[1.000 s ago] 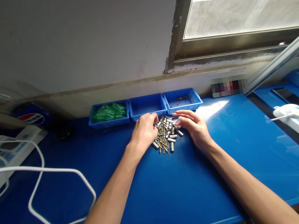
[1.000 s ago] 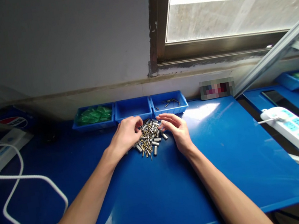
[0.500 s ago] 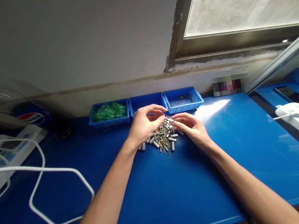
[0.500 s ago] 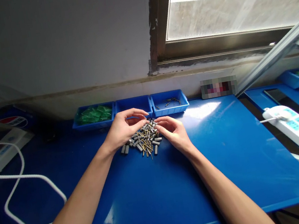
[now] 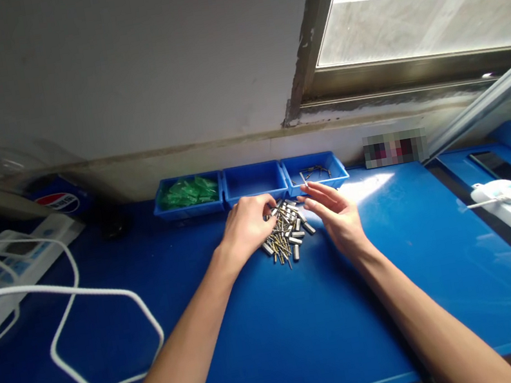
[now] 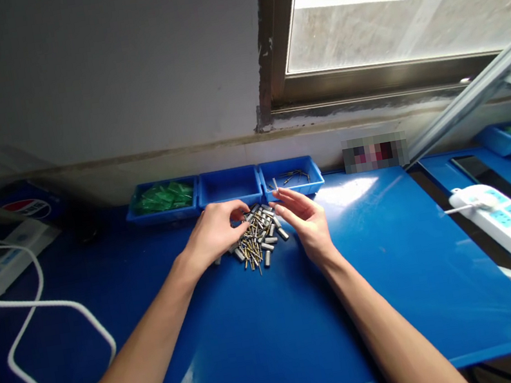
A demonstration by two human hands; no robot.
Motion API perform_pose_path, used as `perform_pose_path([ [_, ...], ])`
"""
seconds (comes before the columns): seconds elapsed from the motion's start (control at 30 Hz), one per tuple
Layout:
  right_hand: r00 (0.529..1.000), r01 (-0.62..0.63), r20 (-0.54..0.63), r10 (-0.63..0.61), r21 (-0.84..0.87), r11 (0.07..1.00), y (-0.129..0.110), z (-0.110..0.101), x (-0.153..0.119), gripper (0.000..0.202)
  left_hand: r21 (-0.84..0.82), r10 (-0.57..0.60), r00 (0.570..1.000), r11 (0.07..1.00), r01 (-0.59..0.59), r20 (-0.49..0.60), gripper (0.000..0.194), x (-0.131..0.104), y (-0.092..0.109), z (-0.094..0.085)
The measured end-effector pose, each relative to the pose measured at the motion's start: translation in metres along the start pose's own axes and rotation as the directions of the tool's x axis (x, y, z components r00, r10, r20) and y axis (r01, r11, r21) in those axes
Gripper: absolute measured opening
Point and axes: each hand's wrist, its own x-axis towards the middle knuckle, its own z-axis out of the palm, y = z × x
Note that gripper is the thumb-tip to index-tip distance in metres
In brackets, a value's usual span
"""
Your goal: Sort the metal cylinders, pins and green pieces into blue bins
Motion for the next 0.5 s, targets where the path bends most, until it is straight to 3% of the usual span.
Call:
perform_pose_path([
  [0.13, 1.0, 0.004, 0.005, -0.004, -0.032, 0.999, -0.003, -0.002, 0.0, 0.05, 0.188, -0.064, 0.997, 0.981, 0.055, 0.041, 0.024, 0.0, 0.0, 0.008],
  [0.3, 0.999, -0.006, 0.033, 0.009, -0.078, 0.997, -0.004, 0.0, -0.002, 0.031, 0.172, -0.04, 0.996, 0.985, 0.027, 0.074, 0.028, 0.001, 0.001, 0.013],
  [0.5, 0.999, -0.029, 0.033, 0.032, -0.092, 0.995, -0.004, 0.001, -0.002, 0.031, 0.124, 0.055, 0.99, 0.99, -0.071, 0.131, 0.027, 0.001, -0.003, 0.007],
])
